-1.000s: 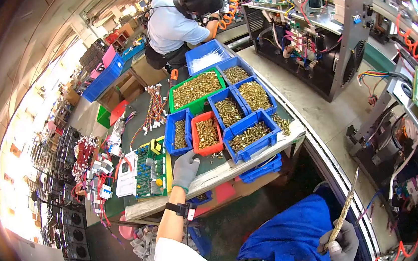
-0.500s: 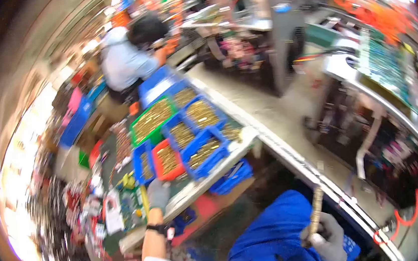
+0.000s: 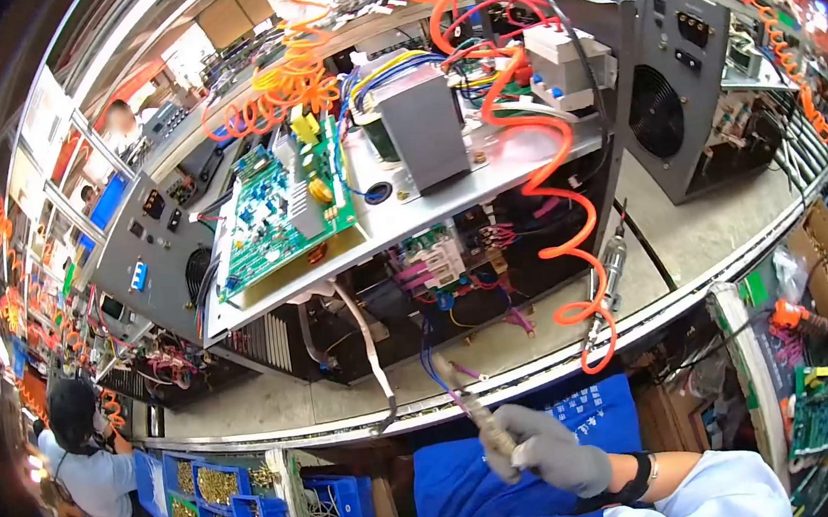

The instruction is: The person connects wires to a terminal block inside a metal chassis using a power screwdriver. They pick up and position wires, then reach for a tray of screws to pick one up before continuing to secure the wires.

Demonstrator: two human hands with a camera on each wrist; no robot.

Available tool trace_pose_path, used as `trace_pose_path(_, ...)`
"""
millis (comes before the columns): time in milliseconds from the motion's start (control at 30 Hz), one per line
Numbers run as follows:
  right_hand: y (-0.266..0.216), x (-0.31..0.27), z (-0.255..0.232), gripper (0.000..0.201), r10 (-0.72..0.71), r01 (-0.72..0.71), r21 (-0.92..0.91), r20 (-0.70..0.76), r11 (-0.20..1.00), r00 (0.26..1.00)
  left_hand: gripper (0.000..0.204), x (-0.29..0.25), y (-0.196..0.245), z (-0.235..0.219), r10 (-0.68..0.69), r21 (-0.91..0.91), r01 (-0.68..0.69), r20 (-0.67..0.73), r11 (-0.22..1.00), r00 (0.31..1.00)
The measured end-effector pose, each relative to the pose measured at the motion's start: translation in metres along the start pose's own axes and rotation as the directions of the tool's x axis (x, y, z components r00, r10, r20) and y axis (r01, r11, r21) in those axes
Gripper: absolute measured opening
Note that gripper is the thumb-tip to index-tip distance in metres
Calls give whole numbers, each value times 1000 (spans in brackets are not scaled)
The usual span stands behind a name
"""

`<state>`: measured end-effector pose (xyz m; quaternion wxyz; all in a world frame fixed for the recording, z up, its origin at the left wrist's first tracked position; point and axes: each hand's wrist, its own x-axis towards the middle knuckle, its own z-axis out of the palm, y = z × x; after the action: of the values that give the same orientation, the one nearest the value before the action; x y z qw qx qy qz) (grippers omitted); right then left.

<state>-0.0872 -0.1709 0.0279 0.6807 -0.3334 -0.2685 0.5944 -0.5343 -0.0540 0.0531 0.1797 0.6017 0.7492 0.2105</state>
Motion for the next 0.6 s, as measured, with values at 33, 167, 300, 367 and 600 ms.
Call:
trace_pose_path(33, -7, -4, -5, 36, 9, -9, -7, -84, 1000, 996, 32, 0, 36, 6, 50, -198, -39, 53, 979, 997)
trace_pose_path(167, -15, -12, -25, 36, -140, 145, -5, -292, 989, 946, 33, -36, 181, 79, 208, -667, 205, 485, 717, 850)
trace_pose_path(300, -22, -32, -32, 33, -180, 241, 61, -498, 969, 849, 28, -38, 267, 205, 573, -770, 166, 583, 616, 577)
trace_pose_path(367, -25, -47, -34, 32, -189, 284, 103, -531, 953, 826, 27, -43, 320, 241, 644, -857, 184, 488, 481, 589)
trace_pose_path(600, -22, -88, -61, 43, -310, 412, 34, -605, 910, 733, 24, -46, 406, 287, 606, -930, -158, 81, 330, 791)
